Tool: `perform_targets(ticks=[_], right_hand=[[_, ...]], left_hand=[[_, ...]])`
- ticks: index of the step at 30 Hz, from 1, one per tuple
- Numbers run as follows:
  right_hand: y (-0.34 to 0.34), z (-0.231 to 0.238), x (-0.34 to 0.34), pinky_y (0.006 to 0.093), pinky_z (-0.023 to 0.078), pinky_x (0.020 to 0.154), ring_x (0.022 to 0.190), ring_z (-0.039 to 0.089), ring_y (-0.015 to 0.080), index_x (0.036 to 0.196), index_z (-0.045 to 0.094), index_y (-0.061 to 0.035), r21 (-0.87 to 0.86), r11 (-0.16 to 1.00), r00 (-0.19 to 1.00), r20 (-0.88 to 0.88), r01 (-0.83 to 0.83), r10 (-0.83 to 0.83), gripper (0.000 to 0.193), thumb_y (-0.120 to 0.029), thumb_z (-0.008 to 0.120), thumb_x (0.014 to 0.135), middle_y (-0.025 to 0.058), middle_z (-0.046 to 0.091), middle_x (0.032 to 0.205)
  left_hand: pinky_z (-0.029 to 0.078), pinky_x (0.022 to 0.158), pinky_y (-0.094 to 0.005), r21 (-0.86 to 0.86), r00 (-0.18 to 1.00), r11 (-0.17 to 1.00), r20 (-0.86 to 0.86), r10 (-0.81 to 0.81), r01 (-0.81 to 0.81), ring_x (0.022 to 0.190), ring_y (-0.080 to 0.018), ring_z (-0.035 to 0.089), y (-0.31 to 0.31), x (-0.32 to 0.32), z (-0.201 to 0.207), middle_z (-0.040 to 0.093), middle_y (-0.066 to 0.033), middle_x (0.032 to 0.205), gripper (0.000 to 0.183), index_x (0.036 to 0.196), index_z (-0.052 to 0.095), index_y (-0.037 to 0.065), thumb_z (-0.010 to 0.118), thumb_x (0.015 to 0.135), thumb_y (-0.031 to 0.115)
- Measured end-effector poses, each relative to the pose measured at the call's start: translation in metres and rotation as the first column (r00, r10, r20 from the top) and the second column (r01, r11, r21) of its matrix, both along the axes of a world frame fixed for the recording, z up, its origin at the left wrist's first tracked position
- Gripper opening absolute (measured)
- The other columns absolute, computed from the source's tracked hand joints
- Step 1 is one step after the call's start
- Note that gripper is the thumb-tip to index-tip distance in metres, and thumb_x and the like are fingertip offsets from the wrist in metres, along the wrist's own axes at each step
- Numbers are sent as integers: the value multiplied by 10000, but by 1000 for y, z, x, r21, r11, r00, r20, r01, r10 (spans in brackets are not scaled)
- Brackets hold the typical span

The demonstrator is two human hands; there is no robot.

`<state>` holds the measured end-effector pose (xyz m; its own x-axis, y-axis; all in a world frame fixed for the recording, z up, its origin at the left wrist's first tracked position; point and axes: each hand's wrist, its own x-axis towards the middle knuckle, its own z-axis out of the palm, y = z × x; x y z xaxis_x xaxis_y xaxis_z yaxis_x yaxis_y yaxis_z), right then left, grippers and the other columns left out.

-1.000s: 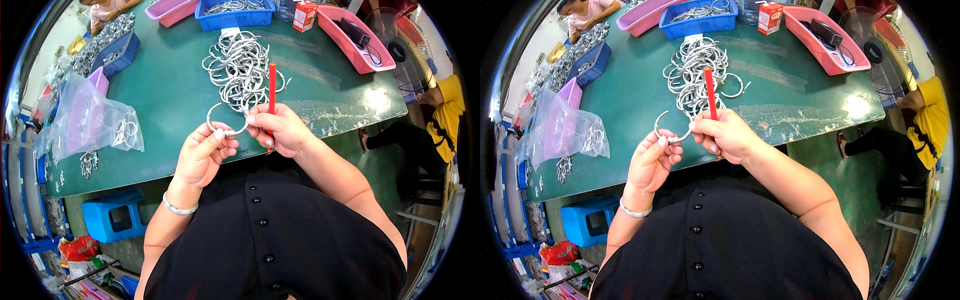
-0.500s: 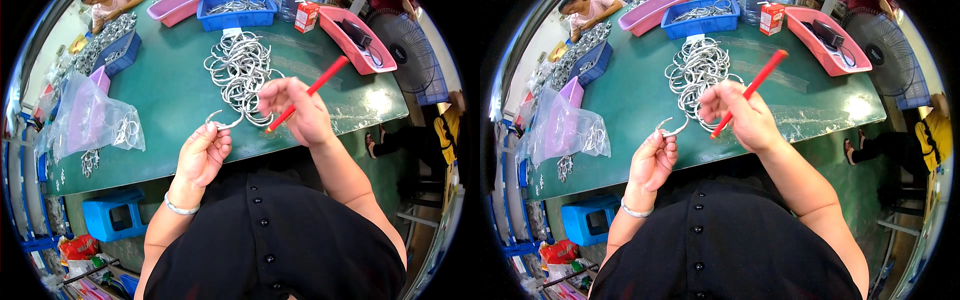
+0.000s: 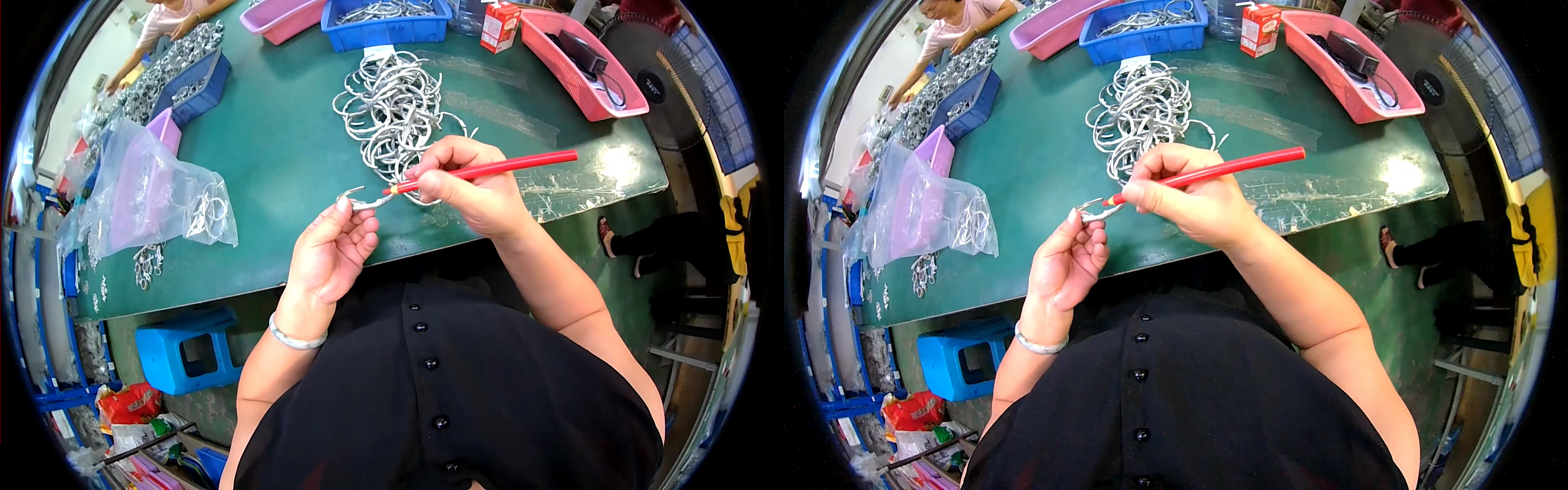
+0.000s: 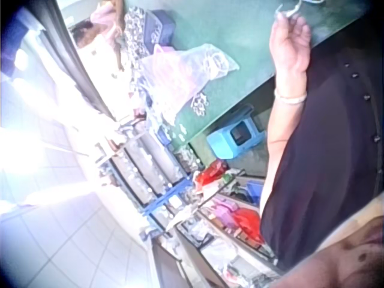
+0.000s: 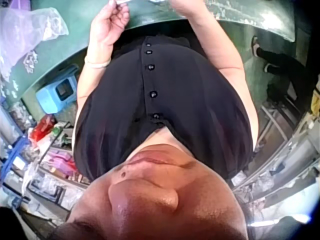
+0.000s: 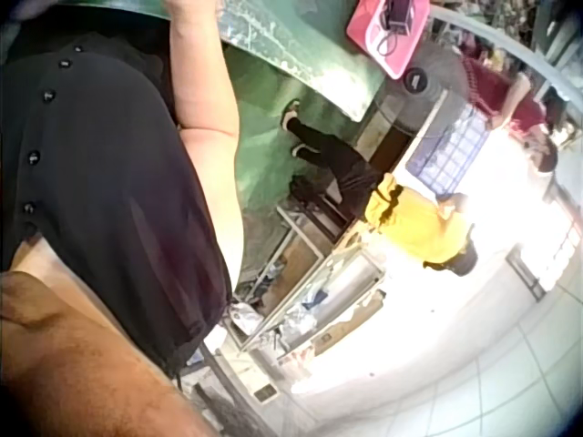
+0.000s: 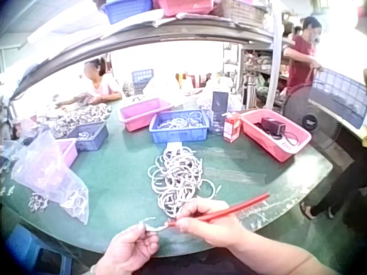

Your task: The person handles metal rings at a workstation, picking them up from a pile and using a red pen to point at specific parts of the ring surface.

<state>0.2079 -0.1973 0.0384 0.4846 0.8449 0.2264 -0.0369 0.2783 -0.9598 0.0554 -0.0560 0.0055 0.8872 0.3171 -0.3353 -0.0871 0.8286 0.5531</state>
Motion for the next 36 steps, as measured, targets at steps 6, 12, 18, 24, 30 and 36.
perform_targets(ticks=[6, 12, 18, 24, 30, 36], right_hand=[[7, -6, -7, 198, 402, 576, 657, 501, 53, 720, 523, -23, 118, 988, 989, 93, 104, -116, 138, -83, 638, 768, 2, 547, 687], [10, -12, -3, 198, 386, 532, 608, 488, 56, 707, 508, -23, 152, 985, 996, 5, 82, -84, 168, -115, 551, 840, -1, 504, 644], [5, -3, -4, 298, 452, 755, 732, 561, 138, 896, 571, 37, 166, 984, 983, 156, 70, -96, 260, -203, 470, 899, 95, 583, 807], [17, -19, 1, 301, 440, 791, 896, 574, 228, 983, 604, -54, 222, 974, 679, 707, 54, -198, 261, -40, 644, 725, 107, 606, 990], [22, -28, -3, 299, 454, 759, 816, 592, 216, 886, 632, -46, 188, 981, 809, 570, 39, -142, 189, 3, 643, 704, 103, 618, 895], [18, -34, -7, 246, 446, 754, 842, 574, 123, 874, 630, -7, 71, 997, 988, 149, 28, -38, 134, 13, 634, 741, 74, 624, 890]], left_hand=[[510, 625, -246, -81, 1000, 997, 6, 17, -17, 723, -152, 594, 3, -1, -3, 600, -96, 829, 168, 921, 527, 20, 483, 891, 180], [499, 634, -236, -167, 995, 986, 101, 11, 6, 731, -142, 564, 6, -1, -5, 548, -92, 842, 181, 914, 521, 13, 462, 901, 183], [488, 636, -248, -229, 985, 972, 173, -11, 51, 735, -150, 538, 9, -3, -6, 523, -93, 844, 223, 923, 516, -1, 438, 913, 207], [492, 620, -252, -272, 977, 959, 213, -23, 82, 709, -156, 581, 9, -3, -5, 602, -107, 844, 212, 932, 535, 8, 447, 909, 199], [512, 666, -267, -196, 972, 975, 227, -62, 108, 769, -170, 602, 5, -4, -4, 608, -114, 882, 226, 963, 537, 5, 442, 910, 203], [518, 693, -291, -96, 987, 992, 147, -65, 80, 789, -192, 610, -1, -9, 7, 613, -117, 895, 277, 999, 530, -15, 418, 919, 225]])
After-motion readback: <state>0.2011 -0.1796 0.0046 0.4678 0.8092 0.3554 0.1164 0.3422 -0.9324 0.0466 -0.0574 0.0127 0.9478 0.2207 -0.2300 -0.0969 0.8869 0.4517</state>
